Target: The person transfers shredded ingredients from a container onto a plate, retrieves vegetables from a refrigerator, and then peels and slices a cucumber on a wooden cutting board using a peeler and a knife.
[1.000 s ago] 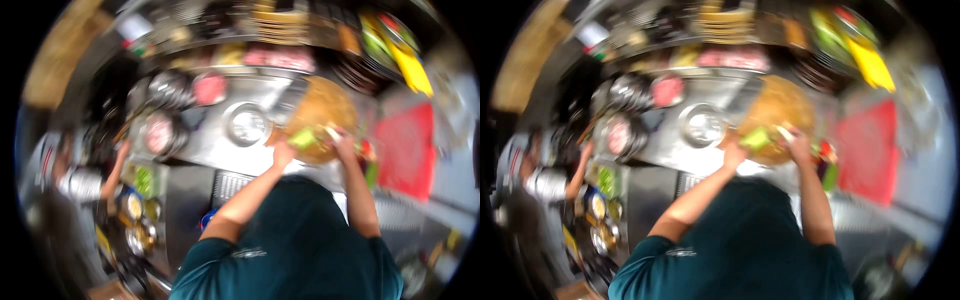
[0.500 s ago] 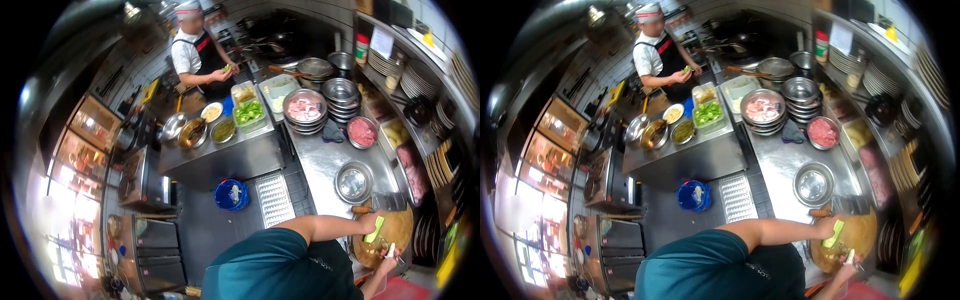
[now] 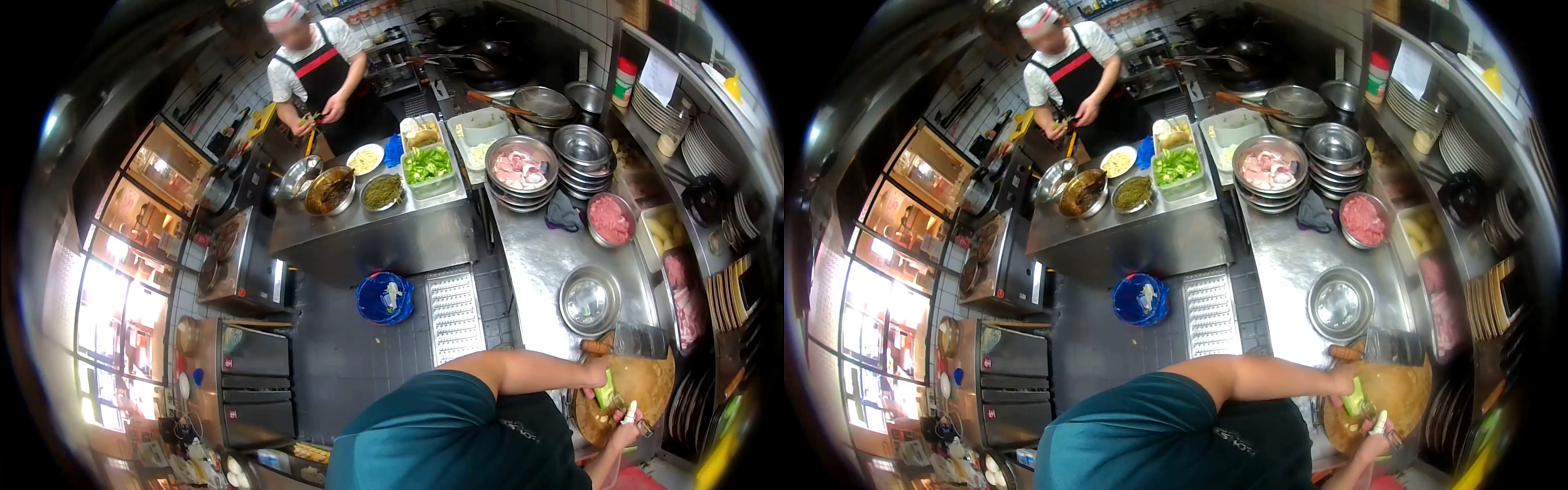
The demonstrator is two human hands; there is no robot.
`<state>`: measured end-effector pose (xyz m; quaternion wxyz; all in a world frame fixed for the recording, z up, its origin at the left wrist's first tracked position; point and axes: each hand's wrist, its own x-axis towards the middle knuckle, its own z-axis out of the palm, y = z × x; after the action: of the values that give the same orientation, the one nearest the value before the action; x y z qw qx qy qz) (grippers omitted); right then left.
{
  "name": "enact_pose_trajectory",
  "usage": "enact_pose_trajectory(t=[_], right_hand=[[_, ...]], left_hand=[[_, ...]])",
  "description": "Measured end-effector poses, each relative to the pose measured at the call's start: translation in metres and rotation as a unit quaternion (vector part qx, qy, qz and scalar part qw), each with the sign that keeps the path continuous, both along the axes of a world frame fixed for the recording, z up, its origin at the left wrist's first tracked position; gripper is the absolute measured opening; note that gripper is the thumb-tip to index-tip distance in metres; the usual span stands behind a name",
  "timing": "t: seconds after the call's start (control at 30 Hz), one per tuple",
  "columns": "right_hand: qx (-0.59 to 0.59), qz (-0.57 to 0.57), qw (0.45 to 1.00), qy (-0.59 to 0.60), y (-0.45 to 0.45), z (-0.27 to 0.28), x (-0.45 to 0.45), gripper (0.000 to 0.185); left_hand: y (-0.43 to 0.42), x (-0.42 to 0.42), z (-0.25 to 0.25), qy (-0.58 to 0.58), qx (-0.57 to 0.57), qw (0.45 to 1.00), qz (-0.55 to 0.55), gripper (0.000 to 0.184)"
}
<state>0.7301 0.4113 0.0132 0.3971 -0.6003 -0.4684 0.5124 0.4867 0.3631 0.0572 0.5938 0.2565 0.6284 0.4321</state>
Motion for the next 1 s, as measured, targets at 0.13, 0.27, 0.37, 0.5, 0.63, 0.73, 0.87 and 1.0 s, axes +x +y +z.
enact_pose_trajectory(t=[0.13,0.27,0.37,0.5,0.63,0.73,0.87,1.0], right_hand=[[-0.069,-0.012,0.995,0.074,0.002,-0.027,-0.008,0.013],[-0.085,0.03,0.991,0.096,-0.005,-0.018,-0.024,0.01],[-0.076,0.052,0.992,0.082,-0.007,-0.009,-0.033,0.008],[-0.027,0.067,0.997,0.04,0.016,-0.039,-0.01,0.009],[0.013,0.002,0.999,0.034,0.033,-0.037,0.036,0.012],[-0.016,0.042,0.993,0.105,0.049,-0.044,0.05,0.012],[-0.052,0.035,0.995,0.082,-0.015,-0.031,-0.005,0.026],[-0.065,0.036,0.99,0.116,0.0,-0.004,-0.026,0.012]], left_hand=[[0.003,0.006,-0.022,-0.049,-0.063,0.989,-0.122,0.042],[0.002,-0.001,-0.023,-0.098,-0.096,0.985,-0.107,0.038],[0.002,-0.002,-0.019,-0.133,-0.107,0.981,-0.09,0.038],[-0.011,-0.014,-0.009,-0.125,-0.027,0.988,-0.081,0.042],[-0.013,-0.001,-0.015,-0.085,-0.046,0.995,-0.028,0.035],[-0.014,-0.024,-0.015,-0.134,0.011,0.987,-0.091,0.036],[-0.018,-0.004,-0.067,-0.193,0.111,0.954,-0.203,0.048],[-0.02,-0.018,-0.009,-0.138,-0.04,0.988,-0.058,0.04]])
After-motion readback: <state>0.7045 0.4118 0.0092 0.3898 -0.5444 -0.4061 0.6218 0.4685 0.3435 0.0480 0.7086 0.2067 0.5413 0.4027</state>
